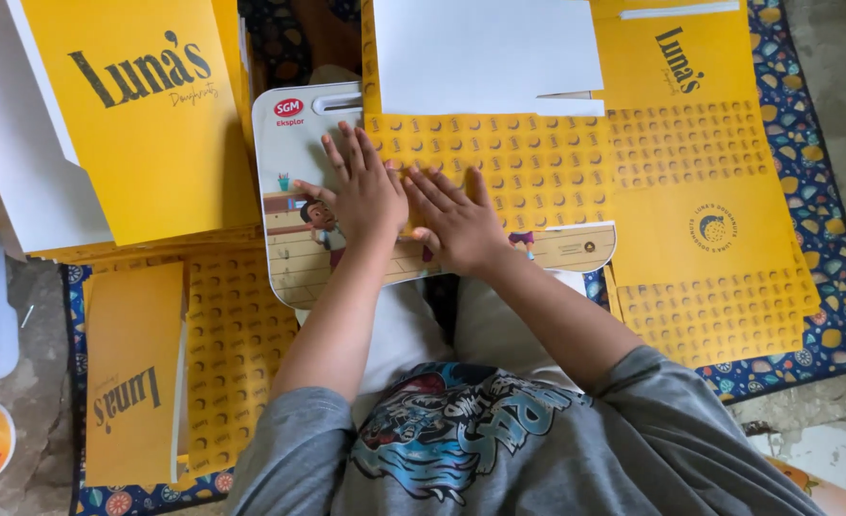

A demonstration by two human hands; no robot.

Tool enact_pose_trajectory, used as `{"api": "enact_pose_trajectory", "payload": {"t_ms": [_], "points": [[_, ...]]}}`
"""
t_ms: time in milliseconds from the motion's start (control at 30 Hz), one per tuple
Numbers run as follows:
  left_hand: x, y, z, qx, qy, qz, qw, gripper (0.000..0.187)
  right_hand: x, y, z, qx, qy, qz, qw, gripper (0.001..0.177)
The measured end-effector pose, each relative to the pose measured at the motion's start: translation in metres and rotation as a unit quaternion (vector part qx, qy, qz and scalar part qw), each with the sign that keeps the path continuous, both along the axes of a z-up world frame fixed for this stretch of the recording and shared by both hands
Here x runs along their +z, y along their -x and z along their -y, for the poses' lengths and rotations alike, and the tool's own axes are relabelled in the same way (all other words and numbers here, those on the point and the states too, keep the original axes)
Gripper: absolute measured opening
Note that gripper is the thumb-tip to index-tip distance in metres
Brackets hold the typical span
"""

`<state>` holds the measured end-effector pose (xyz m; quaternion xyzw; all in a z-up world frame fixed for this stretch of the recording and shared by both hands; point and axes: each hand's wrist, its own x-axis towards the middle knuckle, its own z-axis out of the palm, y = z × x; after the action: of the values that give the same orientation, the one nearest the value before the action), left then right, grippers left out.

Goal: Folding and assembling yellow cardboard boxes from flat sheets on the floor.

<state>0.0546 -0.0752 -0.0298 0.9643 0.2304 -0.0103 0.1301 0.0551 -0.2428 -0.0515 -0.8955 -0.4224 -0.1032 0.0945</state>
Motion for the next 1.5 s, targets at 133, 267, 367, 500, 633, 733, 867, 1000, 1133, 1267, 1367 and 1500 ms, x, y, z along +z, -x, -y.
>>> {"api": "enact_pose_trajectory", "payload": {"t_ms": [133,267,367,500,633,733,867,1000,1133,1267,1367,1500], "points": [[-0.001,0.015,0.005,-0.013,0.002,0.009,1.0,0.061,-0.004,0.005,-0.001,-0.025,-0.002,0.02,0.999,0.077],[-0.047,0.061,-0.001,-0.086,-0.142,0.223,0.96,0.036,0.009,0.0,-0.002,-0.024,0.006,-0.014,1.0,0.068],[-0.051,0.101,0.0,-0.079,-0.22,0.331,0.914,0.032,0.016,0.001,-0.004,-0.023,0.017,-0.051,0.998,0.067],[-0.039,0.109,0.009,-0.087,-0.219,0.299,0.925,0.046,0.011,0.001,-0.008,-0.032,0.019,-0.085,0.996,0.07],[-0.049,0.111,0.019,-0.082,-0.2,0.278,0.936,0.054,0.004,0.011,-0.017,-0.013,0.011,-0.047,0.999,0.071],[-0.037,0.122,0.02,-0.09,-0.158,0.264,0.947,0.058,0.019,0.022,-0.026,0.06,-0.006,-0.072,0.996,0.075],[-0.034,0.119,0.015,-0.099,-0.107,0.25,0.957,0.057,0.029,0.009,-0.045,0.044,0.083,-0.071,0.993,0.079],[-0.043,0.126,0.016,-0.109,-0.086,0.23,0.963,0.077,0.044,-0.008,-0.063,-0.007,0.145,-0.1,0.984,0.08],[-0.049,0.127,0.018,-0.103,-0.091,0.21,0.968,0.089,0.05,-0.026,-0.081,-0.038,0.163,-0.135,0.977,0.07],[-0.028,0.124,0.016,-0.118,-0.057,0.149,0.98,0.09,0.054,-0.048,-0.097,-0.076,0.164,-0.137,0.974,0.079],[-0.019,0.126,0.017,-0.125,-0.047,0.106,0.985,0.088,0.049,-0.06,-0.104,-0.088,0.137,-0.135,0.977,0.084],[-0.017,0.124,0.017,-0.129,-0.057,0.09,0.986,0.09,0.038,-0.072,-0.101,-0.065,0.08,-0.106,0.989,0.081]]}}
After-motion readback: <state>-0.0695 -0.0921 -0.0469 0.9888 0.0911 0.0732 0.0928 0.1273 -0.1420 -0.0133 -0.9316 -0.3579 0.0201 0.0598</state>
